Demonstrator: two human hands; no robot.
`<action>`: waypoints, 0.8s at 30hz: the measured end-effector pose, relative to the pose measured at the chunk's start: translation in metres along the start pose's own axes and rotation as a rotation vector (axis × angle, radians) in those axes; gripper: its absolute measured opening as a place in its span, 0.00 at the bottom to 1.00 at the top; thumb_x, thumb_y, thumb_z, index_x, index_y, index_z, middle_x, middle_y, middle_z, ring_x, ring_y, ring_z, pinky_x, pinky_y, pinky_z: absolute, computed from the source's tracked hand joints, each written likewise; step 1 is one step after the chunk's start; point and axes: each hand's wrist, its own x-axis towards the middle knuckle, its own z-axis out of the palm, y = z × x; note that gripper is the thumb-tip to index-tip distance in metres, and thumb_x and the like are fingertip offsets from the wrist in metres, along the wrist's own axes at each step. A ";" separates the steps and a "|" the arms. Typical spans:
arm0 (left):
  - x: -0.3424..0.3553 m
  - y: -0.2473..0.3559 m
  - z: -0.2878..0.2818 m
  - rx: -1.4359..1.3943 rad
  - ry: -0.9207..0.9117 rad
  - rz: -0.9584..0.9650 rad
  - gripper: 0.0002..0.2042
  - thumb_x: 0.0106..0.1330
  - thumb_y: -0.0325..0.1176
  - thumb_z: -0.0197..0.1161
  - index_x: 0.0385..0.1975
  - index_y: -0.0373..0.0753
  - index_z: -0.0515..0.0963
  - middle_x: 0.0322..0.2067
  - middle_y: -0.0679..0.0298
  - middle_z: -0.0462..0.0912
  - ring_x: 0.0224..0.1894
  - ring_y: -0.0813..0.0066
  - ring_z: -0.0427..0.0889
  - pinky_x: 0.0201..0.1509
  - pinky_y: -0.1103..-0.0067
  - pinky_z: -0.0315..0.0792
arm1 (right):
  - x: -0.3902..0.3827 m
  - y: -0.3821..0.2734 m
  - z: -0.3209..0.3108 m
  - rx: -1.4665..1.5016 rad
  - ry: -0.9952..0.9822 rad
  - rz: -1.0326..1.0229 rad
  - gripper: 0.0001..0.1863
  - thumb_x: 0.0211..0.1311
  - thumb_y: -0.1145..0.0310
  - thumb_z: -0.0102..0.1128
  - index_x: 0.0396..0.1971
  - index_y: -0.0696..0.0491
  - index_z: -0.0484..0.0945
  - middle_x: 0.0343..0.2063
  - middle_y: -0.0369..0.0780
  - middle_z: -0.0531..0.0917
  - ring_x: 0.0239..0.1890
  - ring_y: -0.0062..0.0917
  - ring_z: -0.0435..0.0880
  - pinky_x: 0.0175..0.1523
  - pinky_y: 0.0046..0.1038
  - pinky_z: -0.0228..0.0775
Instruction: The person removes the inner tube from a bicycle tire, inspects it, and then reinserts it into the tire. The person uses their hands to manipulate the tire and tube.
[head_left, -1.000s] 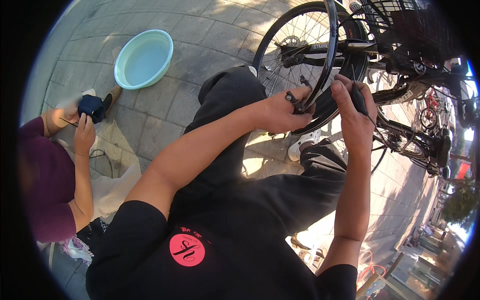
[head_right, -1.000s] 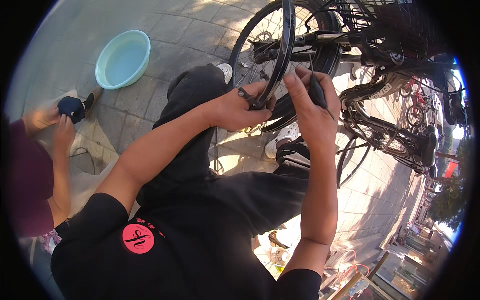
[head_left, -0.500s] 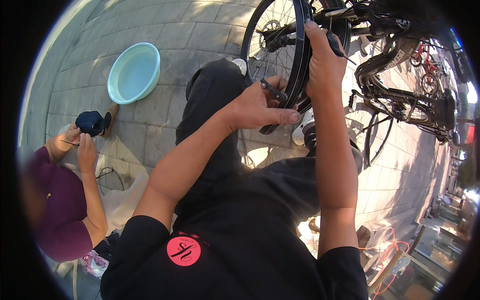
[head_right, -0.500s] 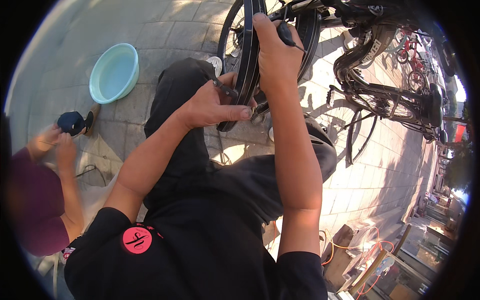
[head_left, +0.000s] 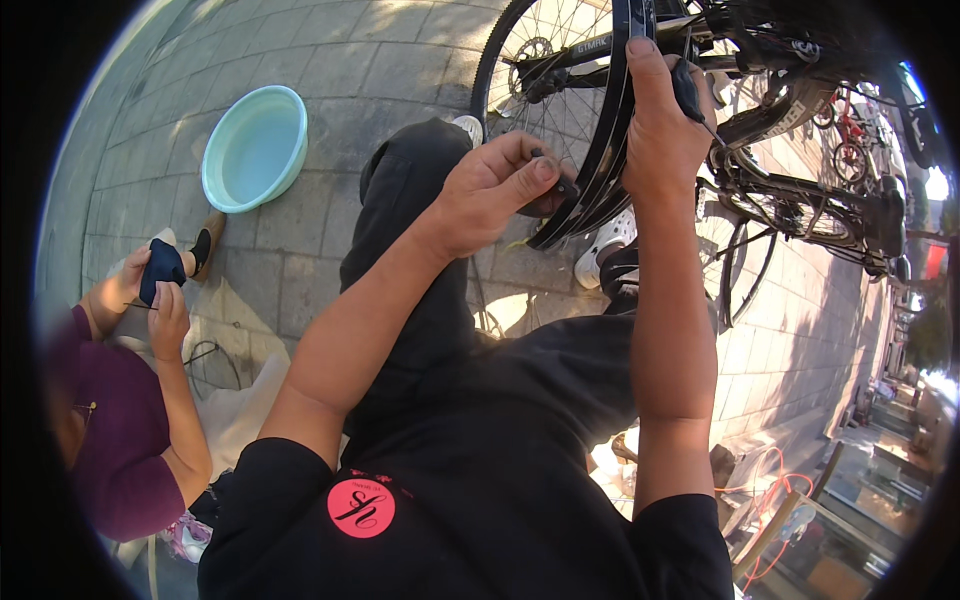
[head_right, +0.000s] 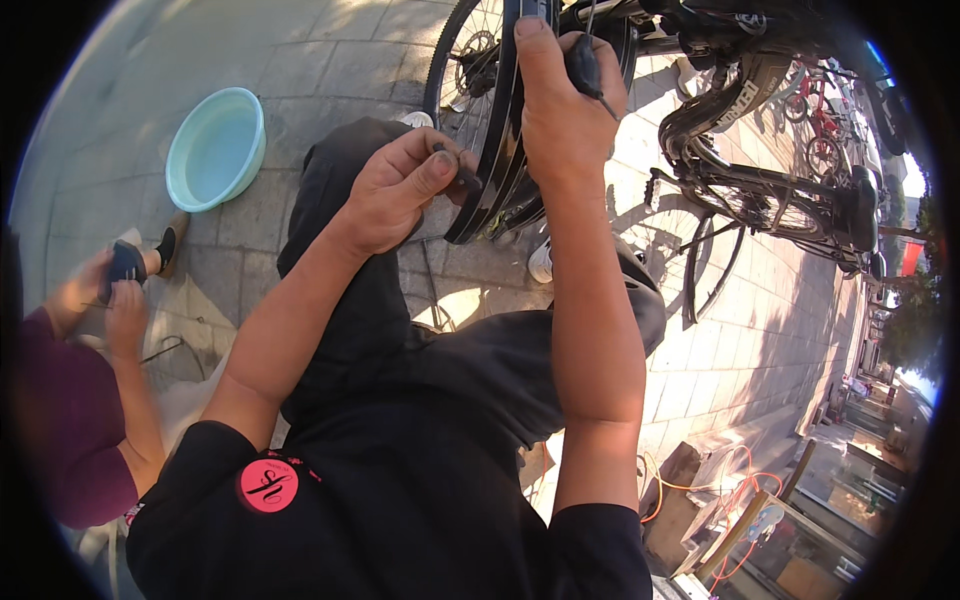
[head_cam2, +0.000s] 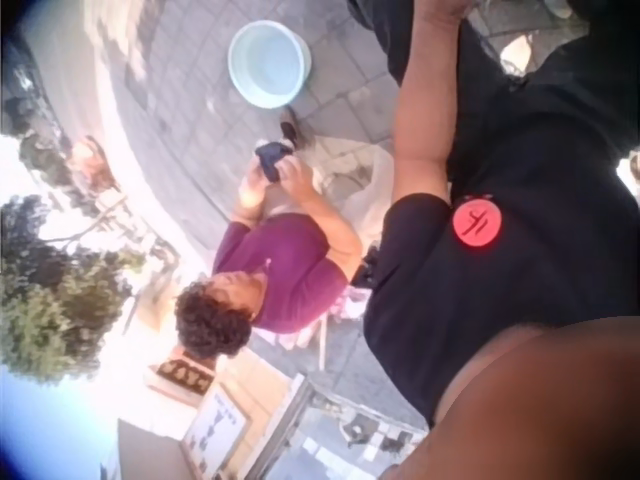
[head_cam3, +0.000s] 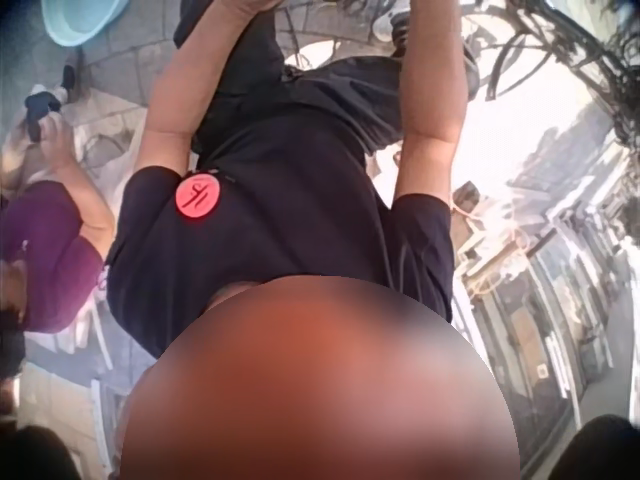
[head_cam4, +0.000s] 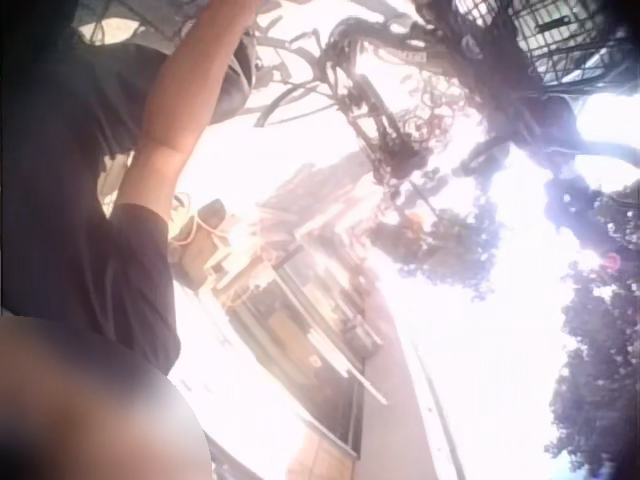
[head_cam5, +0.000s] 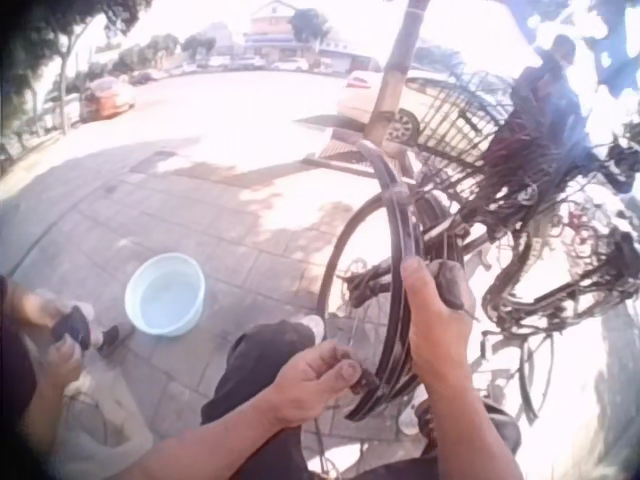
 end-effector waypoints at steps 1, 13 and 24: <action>0.001 0.000 0.001 0.006 0.014 0.000 0.12 0.78 0.39 0.64 0.49 0.37 0.78 0.46 0.64 0.85 0.42 0.76 0.81 0.49 0.77 0.75 | 0.001 -0.003 0.001 -0.019 -0.002 -0.009 0.17 0.64 0.60 0.77 0.29 0.51 0.75 0.21 0.25 0.75 0.23 0.06 0.67 0.29 0.16 0.58; 0.016 0.022 -0.025 -0.321 0.092 0.134 0.15 0.82 0.46 0.55 0.46 0.42 0.82 0.47 0.62 0.84 0.44 0.71 0.81 0.54 0.68 0.75 | -0.059 0.020 -0.020 -0.199 -0.121 0.058 0.17 0.67 0.63 0.76 0.33 0.54 0.73 0.23 0.28 0.74 0.25 0.08 0.67 0.29 0.15 0.60; 0.005 0.024 -0.030 -0.443 -0.004 0.072 0.14 0.80 0.43 0.58 0.52 0.39 0.80 0.48 0.57 0.85 0.40 0.69 0.83 0.49 0.70 0.76 | -0.097 0.046 -0.067 -0.404 0.047 -0.125 0.15 0.71 0.65 0.72 0.32 0.53 0.72 0.24 0.27 0.69 0.26 0.10 0.63 0.31 0.18 0.58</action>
